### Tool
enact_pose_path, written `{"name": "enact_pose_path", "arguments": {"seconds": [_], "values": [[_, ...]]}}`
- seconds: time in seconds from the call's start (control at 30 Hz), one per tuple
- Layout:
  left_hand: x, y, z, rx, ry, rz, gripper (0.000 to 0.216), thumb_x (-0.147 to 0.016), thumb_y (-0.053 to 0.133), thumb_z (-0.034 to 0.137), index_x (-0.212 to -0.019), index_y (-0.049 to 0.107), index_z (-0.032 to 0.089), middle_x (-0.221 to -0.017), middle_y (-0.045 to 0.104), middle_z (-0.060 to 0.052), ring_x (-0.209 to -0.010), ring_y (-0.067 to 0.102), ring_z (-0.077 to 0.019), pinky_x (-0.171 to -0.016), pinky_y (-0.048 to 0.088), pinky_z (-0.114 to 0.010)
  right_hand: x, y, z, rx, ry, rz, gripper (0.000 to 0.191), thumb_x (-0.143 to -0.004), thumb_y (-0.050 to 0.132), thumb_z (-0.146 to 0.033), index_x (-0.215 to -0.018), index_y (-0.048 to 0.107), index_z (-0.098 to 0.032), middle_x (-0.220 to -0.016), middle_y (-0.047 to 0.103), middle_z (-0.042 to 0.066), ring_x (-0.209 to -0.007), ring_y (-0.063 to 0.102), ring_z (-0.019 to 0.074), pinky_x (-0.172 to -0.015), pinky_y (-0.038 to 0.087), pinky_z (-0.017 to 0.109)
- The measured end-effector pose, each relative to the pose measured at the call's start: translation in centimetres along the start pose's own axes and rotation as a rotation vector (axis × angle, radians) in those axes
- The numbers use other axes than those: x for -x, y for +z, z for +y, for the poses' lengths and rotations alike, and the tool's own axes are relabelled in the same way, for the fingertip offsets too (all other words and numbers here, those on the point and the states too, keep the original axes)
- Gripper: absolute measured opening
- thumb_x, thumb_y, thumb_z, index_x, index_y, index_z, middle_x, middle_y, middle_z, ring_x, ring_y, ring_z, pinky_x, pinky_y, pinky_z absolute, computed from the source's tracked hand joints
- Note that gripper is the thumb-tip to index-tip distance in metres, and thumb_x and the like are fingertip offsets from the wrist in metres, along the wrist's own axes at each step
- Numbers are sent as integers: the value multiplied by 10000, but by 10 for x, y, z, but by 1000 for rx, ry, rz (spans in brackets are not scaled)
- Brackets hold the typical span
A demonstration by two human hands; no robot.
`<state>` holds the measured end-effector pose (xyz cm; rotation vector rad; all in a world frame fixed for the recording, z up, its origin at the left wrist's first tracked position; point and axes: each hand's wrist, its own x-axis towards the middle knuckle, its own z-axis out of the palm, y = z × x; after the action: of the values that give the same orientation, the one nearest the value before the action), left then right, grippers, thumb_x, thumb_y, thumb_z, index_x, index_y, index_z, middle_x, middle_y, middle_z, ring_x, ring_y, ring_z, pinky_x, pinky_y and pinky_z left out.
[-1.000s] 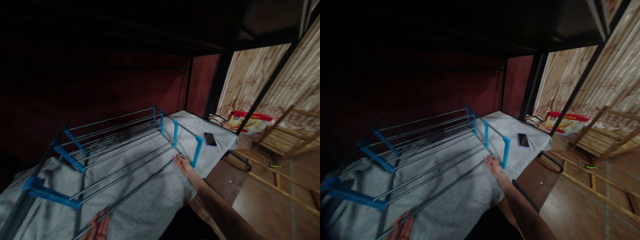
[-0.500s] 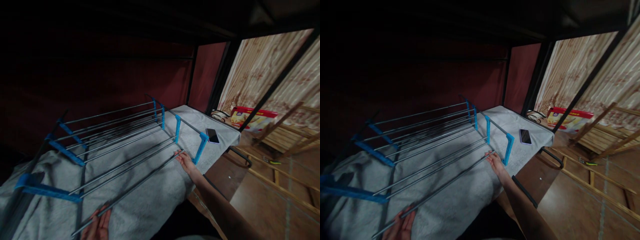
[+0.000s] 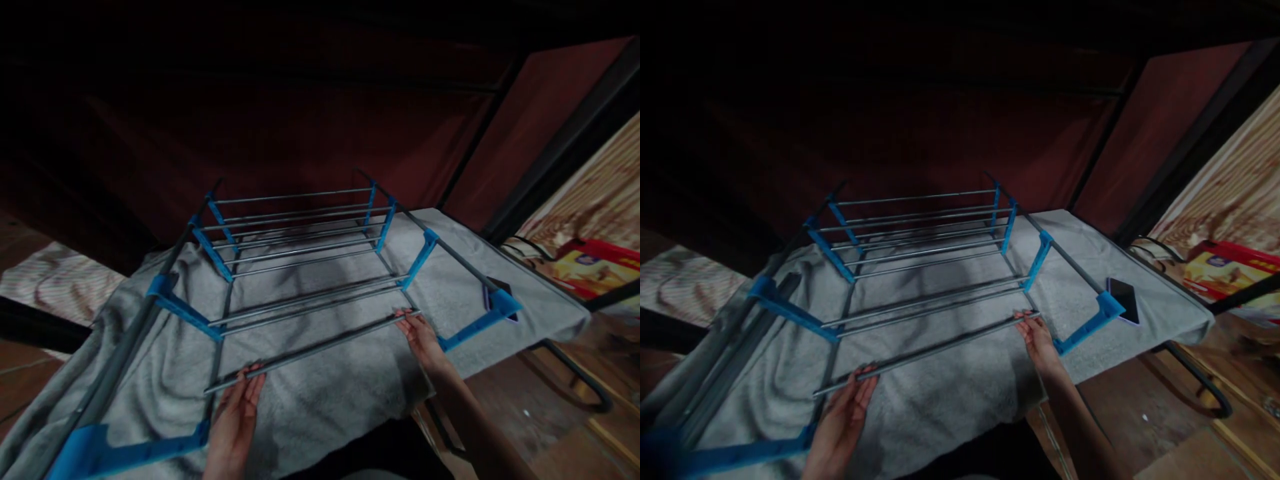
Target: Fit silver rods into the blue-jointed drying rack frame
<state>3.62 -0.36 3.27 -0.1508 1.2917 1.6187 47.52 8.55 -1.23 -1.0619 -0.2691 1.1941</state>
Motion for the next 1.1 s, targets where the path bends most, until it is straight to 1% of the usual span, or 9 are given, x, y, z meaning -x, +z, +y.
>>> {"name": "enact_pose_path", "arguments": {"seconds": [0.17,0.23,0.37,0.47,0.57,0.67,0.8,1.0,1.1], "values": [[15,20,-2,-25,-99,-4,240,-951,628,30,-781,725,168,-875,827,-65,-860,825,-173,-927,683,-336,-3,-2,0,30,78,22,307,-598,932,-234,-851,758,-243,-932,846,31,-895,809,217,-823,673,326],[21,30,-6,-39,-132,-26,226,-961,613,17,-833,736,158,-889,831,-81,-867,827,-177,-920,681,-329,-2,-3,3,47,86,24,285,-614,927,-262,-851,768,-254,-950,848,26,-915,807,221,-830,676,334],[26,41,-17,-48,-174,-74,193,-969,626,15,-902,750,146,-950,840,-106,-887,825,-182,-977,663,-353,3,-5,12,112,72,6,259,-650,941,-346,-841,784,-268,-1031,851,45,-1007,800,240,-890,673,361],[24,42,-24,-33,-198,-106,171,-944,676,11,-919,756,160,-996,843,-109,-919,829,-199,-988,652,-354,3,-8,15,154,84,-3,285,-625,962,-376,-802,770,-263,-1046,847,68,-1028,800,268,-930,673,408],[21,41,-29,-21,-200,-107,167,-941,693,8,-924,762,159,-1023,845,-121,-918,827,-200,-987,647,-358,0,-11,12,174,115,9,315,-581,985,-364,-785,765,-266,-994,841,57,-998,803,266,-910,683,402],[20,42,-34,-2,-187,-122,144,-925,729,14,-907,768,152,-1016,847,-125,-918,824,-201,-1018,633,-370,-6,-15,8,179,122,6,312,-597,989,-348,-820,782,-279,-977,840,45,-994,807,262,-903,690,403],[21,43,-42,15,-166,-203,140,-856,818,25,-874,774,157,-1000,850,-113,-942,823,-216,-1045,619,-390,-7,-16,9,190,131,-19,299,-623,979,-349,-846,793,-279,-1003,837,44,-990,810,252,-928,692,401],[24,46,-56,37,-170,-223,182,-783,878,20,-843,776,159,-998,851,-108,-949,824,-234,-1042,616,-395,14,6,22,195,164,-35,310,-589,1018,-375,-773,784,-286,-883,808,5,-881,808,242,-896,711,391],[25,48,-57,51,-174,-210,178,-796,885,45,-887,781,157,-1012,851,-120,-973,827,-243,-1069,606,-406,24,17,26,182,162,-62,307,-610,1021,-355,-801,793,-280,-905,816,3,-887,810,236,-918,712,391]]}}
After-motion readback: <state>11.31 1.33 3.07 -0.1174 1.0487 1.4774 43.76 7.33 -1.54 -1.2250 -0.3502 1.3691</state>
